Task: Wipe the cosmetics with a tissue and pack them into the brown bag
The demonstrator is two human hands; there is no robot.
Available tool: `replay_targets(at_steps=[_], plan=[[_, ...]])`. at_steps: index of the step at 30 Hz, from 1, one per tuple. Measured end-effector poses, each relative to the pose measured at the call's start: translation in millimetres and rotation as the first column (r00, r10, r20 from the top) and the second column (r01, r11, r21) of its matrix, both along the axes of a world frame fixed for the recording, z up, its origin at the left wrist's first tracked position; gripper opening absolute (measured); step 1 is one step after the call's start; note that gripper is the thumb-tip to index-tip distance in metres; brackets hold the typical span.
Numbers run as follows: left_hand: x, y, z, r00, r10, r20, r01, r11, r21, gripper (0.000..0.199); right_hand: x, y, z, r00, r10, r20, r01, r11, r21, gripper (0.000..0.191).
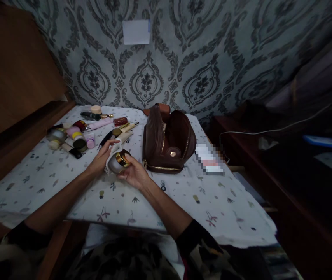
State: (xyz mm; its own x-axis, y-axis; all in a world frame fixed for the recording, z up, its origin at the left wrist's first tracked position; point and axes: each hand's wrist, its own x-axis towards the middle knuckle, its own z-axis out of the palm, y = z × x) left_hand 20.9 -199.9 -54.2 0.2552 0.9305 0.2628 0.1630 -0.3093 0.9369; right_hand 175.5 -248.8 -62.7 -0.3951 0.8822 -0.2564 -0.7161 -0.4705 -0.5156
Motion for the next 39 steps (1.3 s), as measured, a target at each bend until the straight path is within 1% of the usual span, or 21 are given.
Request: replay_targets(at_steps=[3, 5, 7, 9, 11, 12, 15, 18, 20, 23, 25, 27, 30, 32, 35, 39], plan=[[1.1, -3.0, 1.5, 1.000, -0.021, -0.022, 0.022, 0.999, 0.046, 0.047, -0.3, 1.8, 1.1, 0.999, -0.026, -0.030, 0.025, 1.000, -0.016, 0.015], [1.9, -6.8, 4.4, 0.994, -0.098, -0.043, 0.101, 0.991, 0.087, 0.050, -0.9, 2.8, 2.4, 0.996, -0.057, -0.066, 0.056, 0.998, -0.017, 0.014], [2.8, -10.1, 6.0, 0.976, -0.202, -0.083, 0.210, 0.971, 0.113, 0.051, -1.1, 3.9, 3.3, 0.991, -0.090, -0.102, 0.088, 0.996, -0.025, 0.014], [3.5, -11.5, 5.2, 0.958, -0.252, -0.136, 0.270, 0.952, 0.143, 0.059, -0.7, 5.0, 3.6, 0.987, -0.098, -0.127, 0.094, 0.995, -0.038, 0.016], [3.7, -11.1, 2.8, 0.954, -0.232, -0.189, 0.267, 0.945, 0.186, 0.072, 0.0, 5.8, 3.3, 0.987, -0.081, -0.139, 0.076, 0.996, -0.043, 0.020], [3.6, -10.6, 1.7, 0.954, -0.213, -0.210, 0.256, 0.945, 0.204, 0.074, 0.3, 6.0, 3.1, 0.988, -0.064, -0.140, 0.059, 0.997, -0.040, 0.023], [1.8, -9.3, 0.7, 0.958, -0.143, -0.248, 0.206, 0.946, 0.251, 0.067, 0.5, 5.5, 3.0, 0.994, 0.024, -0.103, -0.024, 1.000, 0.001, 0.028], [-1.7, -8.4, 2.5, 0.960, -0.105, -0.259, 0.182, 0.938, 0.296, 0.060, -1.0, 4.6, 2.6, 0.996, 0.088, 0.005, -0.088, 0.994, 0.071, 0.035], [-4.0, -7.5, 3.2, 0.958, -0.093, -0.270, 0.179, 0.933, 0.312, 0.056, -2.9, 4.5, 1.2, 0.993, 0.050, 0.106, -0.061, 0.993, 0.105, 0.036], [-6.0, -5.9, 2.2, 0.957, -0.077, -0.279, 0.168, 0.932, 0.322, 0.051, -6.1, 5.3, -2.4, 0.963, -0.094, 0.253, 0.052, 0.985, 0.167, 0.038], [-6.6, -5.2, 1.0, 0.959, -0.100, -0.265, 0.185, 0.930, 0.318, 0.048, -7.9, 5.5, -4.8, 0.941, -0.166, 0.296, 0.104, 0.972, 0.212, 0.042], [-7.1, -4.7, 0.5, 0.961, -0.134, -0.242, 0.206, 0.931, 0.301, 0.045, -9.1, 5.0, -6.3, 0.929, -0.213, 0.304, 0.134, 0.956, 0.259, 0.045], [-8.6, -3.6, 1.1, 0.967, -0.145, -0.210, 0.193, 0.954, 0.231, 0.040, -9.8, 2.8, -7.2, 0.911, -0.274, 0.310, 0.161, 0.925, 0.345, 0.046], [-9.5, -2.4, 1.2, 0.972, -0.134, -0.193, 0.168, 0.971, 0.170, 0.039, -9.8, 0.9, -7.3, 0.909, -0.272, 0.316, 0.141, 0.914, 0.381, 0.045], [-9.1, -1.0, -0.1, 0.985, -0.098, -0.139, 0.113, 0.988, 0.102, 0.042, -9.9, -1.0, -7.0, 0.913, -0.250, 0.322, 0.112, 0.914, 0.390, 0.044], [-5.4, -1.7, -1.4, 0.999, -0.031, -0.028, 0.032, 0.999, 0.026, 0.055, -10.9, -0.4, -6.4, 0.909, -0.275, 0.314, 0.148, 0.916, 0.374, 0.045]])
